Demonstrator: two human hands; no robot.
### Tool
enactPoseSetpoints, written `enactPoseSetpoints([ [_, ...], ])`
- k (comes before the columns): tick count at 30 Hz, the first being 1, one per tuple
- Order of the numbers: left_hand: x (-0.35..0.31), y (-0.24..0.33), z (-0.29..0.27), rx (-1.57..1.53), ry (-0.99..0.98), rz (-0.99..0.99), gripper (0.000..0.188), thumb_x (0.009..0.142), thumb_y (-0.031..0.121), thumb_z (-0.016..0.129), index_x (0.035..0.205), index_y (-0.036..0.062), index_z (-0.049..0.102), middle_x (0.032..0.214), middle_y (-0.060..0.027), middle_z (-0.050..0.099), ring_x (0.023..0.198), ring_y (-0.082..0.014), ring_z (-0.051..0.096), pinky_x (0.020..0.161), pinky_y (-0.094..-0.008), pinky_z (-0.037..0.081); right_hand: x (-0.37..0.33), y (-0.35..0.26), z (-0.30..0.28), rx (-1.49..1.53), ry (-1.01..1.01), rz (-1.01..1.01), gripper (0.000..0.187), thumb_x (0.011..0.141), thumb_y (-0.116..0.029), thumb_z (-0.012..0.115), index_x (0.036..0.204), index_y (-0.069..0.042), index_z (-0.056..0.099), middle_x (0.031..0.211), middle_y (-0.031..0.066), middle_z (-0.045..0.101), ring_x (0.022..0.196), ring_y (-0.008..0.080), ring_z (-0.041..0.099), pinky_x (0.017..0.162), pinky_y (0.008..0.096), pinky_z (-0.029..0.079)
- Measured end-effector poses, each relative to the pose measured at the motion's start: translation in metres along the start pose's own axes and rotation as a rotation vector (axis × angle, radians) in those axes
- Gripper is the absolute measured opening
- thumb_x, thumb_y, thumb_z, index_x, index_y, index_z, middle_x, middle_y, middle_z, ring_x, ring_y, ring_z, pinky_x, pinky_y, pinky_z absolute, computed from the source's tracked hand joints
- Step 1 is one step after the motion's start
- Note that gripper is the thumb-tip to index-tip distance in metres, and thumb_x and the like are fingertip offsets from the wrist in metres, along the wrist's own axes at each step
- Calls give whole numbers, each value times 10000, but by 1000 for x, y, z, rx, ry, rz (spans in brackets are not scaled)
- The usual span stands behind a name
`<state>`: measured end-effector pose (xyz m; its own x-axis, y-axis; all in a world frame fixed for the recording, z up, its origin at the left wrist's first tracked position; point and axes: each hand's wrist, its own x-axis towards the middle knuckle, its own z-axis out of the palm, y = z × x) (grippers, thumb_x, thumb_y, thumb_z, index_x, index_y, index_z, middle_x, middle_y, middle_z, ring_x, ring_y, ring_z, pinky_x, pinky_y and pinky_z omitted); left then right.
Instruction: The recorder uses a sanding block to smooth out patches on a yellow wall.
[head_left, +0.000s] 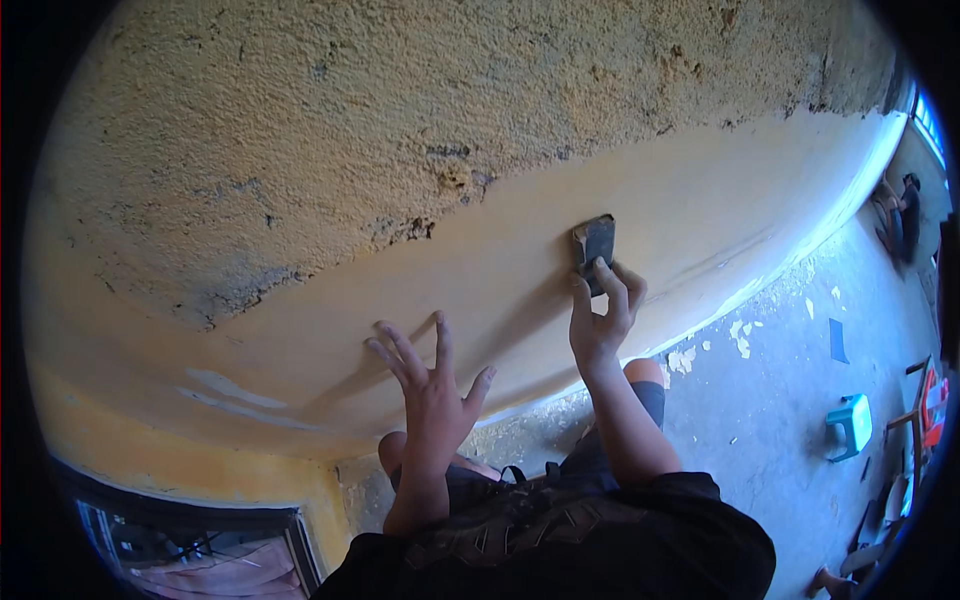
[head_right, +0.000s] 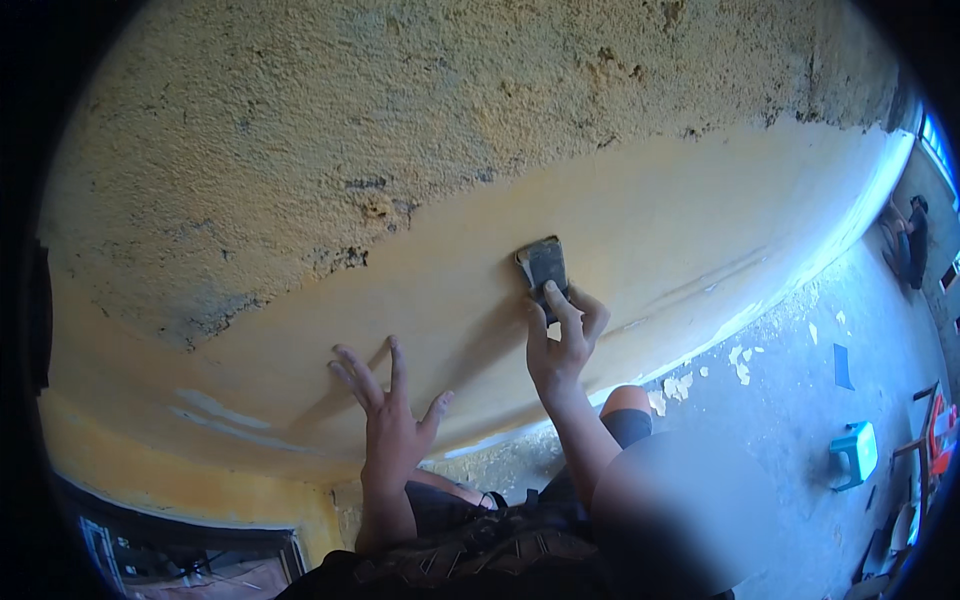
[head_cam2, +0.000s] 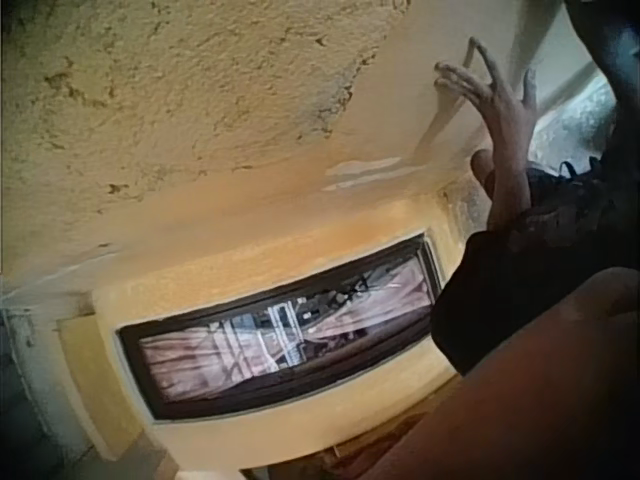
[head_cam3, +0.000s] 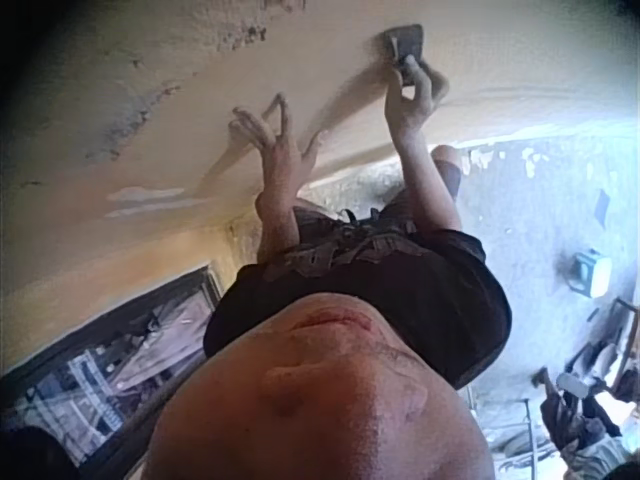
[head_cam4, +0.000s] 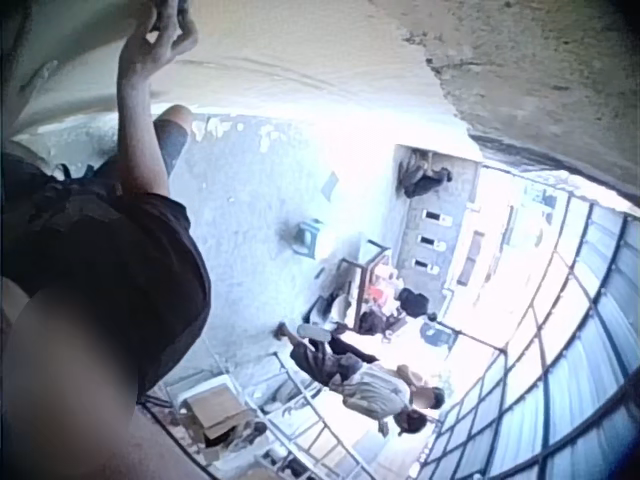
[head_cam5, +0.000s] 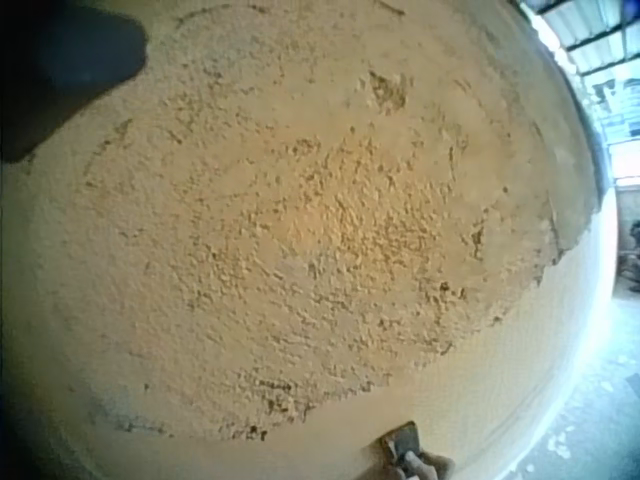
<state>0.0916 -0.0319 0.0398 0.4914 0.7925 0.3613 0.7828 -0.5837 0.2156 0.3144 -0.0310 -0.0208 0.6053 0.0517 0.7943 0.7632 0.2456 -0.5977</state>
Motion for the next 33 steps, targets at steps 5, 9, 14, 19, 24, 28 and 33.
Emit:
enactPoseSetpoints([
  [5,-9,-2,-7,7,29,-8,898,815,379,699,1506,140,178,1463,-367,-204,1303,-638,-160,1055,-684,119,58,-33,-4,-46,26,-50,370,788,13,704,1145,-62,641,1073,150,544,984,271,501,803,339,452],
  [9,-2,1,-4,10,-14,3,905,811,368,706,1506,135,175,1460,-372,-204,1306,-636,-159,1060,-680,111,1,8,-12,-51,11,24,390,793,15,697,1168,-58,619,1104,167,522,1007,287,506,817,339,467],
  [14,-12,4,-5,44,-35,-42,927,803,377,714,1508,129,164,1458,-375,-206,1308,-634,-157,1062,-678,102,53,-27,-3,4,35,-51,384,790,4,704,1161,-65,632,1113,167,538,989,286,497,857,348,422],
  [19,-5,1,4,14,-39,-19,941,803,402,710,1510,132,149,1459,-377,-200,1303,-639,-160,1056,-687,105,-3,1,-8,-47,9,6,400,766,1,725,1150,-49,626,1089,157,547,993,278,501,859,345,432],
  [24,-11,1,-4,58,-39,-41,942,806,402,709,1509,127,146,1457,-380,-200,1304,-640,-148,1052,-684,126,59,-22,-7,-69,15,-82,361,785,20,709,1129,-36,616,1077,128,552,992,254,507,846,348,435],
  [28,0,-4,0,59,29,-14,939,807,378,713,1509,124,143,1451,-392,-194,1302,-646,-140,1047,-683,142,54,-2,-12,-97,47,-25,372,785,28,711,1138,-26,604,1065,134,534,996,251,510,824,332,449],
  [33,5,1,8,91,-42,-44,899,820,408,685,1500,118,175,1444,-407,-172,1294,-658,-129,1039,-694,155,24,33,-27,-167,1,-14,387,774,17,723,1138,-24,597,1064,133,545,984,272,513,853,358,433],
])
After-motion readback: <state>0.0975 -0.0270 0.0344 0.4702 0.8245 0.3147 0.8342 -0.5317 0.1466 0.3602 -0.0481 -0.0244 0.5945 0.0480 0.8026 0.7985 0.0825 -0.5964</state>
